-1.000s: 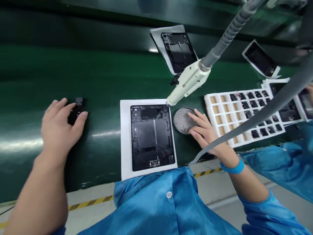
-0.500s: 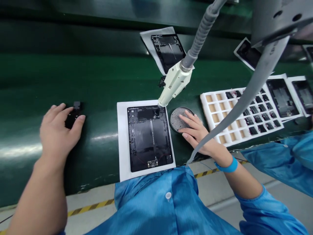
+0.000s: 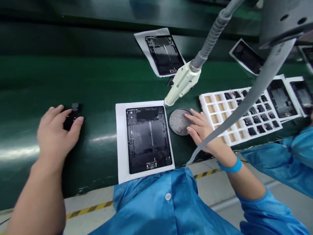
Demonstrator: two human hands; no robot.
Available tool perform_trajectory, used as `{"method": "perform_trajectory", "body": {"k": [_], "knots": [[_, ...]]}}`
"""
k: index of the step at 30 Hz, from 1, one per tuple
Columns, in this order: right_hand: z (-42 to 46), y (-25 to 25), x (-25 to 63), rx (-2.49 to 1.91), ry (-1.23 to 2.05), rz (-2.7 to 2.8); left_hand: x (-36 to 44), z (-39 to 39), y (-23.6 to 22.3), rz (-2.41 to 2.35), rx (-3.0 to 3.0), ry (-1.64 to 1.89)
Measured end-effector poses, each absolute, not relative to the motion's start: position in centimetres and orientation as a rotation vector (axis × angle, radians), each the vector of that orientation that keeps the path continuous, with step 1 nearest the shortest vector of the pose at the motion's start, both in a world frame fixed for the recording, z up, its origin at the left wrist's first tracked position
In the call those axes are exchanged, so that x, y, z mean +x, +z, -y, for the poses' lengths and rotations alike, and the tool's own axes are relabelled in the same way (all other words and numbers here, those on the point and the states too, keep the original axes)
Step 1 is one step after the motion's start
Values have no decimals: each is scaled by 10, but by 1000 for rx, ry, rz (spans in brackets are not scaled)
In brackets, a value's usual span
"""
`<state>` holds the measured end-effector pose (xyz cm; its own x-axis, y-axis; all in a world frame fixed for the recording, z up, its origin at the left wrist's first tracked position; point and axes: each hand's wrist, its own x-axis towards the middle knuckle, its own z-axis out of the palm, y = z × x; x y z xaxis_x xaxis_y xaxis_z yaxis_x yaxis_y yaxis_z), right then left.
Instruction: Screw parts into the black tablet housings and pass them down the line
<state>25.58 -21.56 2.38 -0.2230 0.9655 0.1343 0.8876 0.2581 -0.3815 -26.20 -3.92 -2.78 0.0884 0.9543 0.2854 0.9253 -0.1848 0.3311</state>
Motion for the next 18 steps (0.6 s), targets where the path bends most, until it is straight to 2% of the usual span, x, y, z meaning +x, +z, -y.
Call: {"method": "perform_trajectory", "body": {"k": [5, 18], "knots": [[206, 22, 267, -1683, 120, 2114, -264, 39, -29, -1938, 2286, 727], [205, 0, 279, -1630, 100, 1893, -266, 42, -29, -1894, 2244, 779]]}}
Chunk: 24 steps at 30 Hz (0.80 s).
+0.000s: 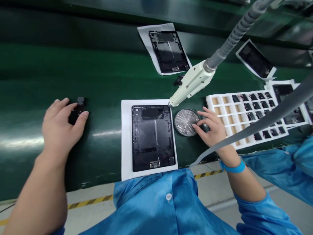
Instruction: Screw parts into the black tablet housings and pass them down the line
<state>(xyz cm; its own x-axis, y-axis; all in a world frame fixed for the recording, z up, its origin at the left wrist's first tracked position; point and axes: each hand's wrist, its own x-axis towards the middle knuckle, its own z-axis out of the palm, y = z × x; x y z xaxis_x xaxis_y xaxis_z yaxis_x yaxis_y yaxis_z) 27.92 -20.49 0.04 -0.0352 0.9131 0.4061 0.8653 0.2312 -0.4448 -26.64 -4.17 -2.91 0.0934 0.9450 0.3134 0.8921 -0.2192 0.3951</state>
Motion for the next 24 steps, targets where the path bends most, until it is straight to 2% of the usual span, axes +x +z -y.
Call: {"method": "perform_trajectory", "body": {"k": [7, 11, 17, 21, 24], "knots": [[207, 6, 278, -1723, 201, 1782, -254, 36, -16, -1834, 2192, 852], [209, 6, 259, -1758, 373, 1888, -244, 27, -8, -1798, 2198, 773], [197, -8, 253, -1721, 366, 2043, -236, 18, 12, -1904, 1819, 711], [173, 11, 247, -1734, 413, 2009, -233, 11, 32, -1983, 1630, 553], [147, 32, 220, -1553, 435, 1806, -232, 7, 43, -1993, 1535, 575]]}}
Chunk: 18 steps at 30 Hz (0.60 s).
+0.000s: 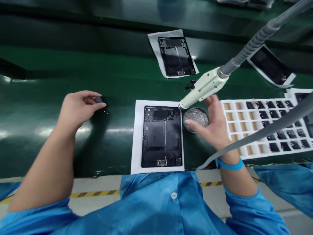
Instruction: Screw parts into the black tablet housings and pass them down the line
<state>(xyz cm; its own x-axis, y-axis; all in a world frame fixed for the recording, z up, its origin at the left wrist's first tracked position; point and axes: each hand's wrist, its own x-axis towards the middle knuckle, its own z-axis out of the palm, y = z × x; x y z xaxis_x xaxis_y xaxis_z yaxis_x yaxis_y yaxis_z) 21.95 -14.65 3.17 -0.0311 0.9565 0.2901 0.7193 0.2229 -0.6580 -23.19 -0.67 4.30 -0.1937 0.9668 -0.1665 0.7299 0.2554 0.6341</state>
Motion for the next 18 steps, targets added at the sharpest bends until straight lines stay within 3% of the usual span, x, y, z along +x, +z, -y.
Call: {"method": "perform_trajectory", "body": {"k": [5, 10, 13, 18], "knots": [[108, 49, 177, -1318, 522, 1500, -243, 11, 48, -2018, 1481, 669], [105, 56, 179, -1275, 386, 1252, -250, 32, 57, -2022, 1700, 895], [104, 59, 183, -1217, 316, 1120, -230, 44, 70, -1917, 1712, 1017], [97, 52, 176, -1081, 180, 1058, -161, 45, 81, -1571, 1603, 919]]}}
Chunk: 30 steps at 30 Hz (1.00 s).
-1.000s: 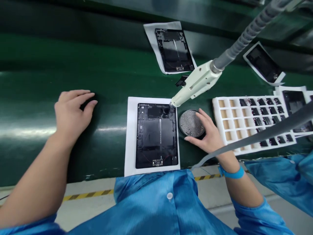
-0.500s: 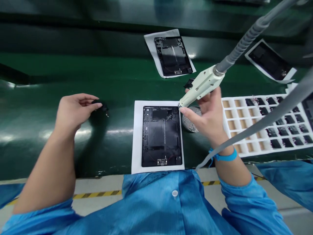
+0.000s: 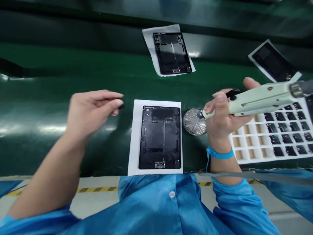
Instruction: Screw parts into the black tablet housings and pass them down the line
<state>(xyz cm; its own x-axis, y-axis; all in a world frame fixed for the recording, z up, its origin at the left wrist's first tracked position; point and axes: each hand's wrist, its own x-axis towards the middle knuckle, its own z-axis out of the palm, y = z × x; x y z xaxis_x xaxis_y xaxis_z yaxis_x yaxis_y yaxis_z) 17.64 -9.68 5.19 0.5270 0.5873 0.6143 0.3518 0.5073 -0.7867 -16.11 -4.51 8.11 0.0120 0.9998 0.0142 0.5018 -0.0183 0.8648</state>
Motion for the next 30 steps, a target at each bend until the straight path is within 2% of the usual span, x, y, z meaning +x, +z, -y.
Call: {"method": "perform_trajectory", "body": {"k": [4, 7, 13, 18, 30], "knots": [[93, 41, 173, -1108, 194, 1078, -102, 38, 72, -1157, 1521, 755], [91, 34, 173, -1247, 188, 1083, -69, 35, 62, -1047, 1565, 665], [85, 26, 173, -1249, 233, 1066, -41, 25, 46, -1017, 1663, 719], [83, 27, 172, -1132, 255, 1090, -32, 14, 39, -953, 1766, 627], [86, 9, 183, -1252, 390, 1078, -1, 19, 28, -864, 1965, 469]]}}
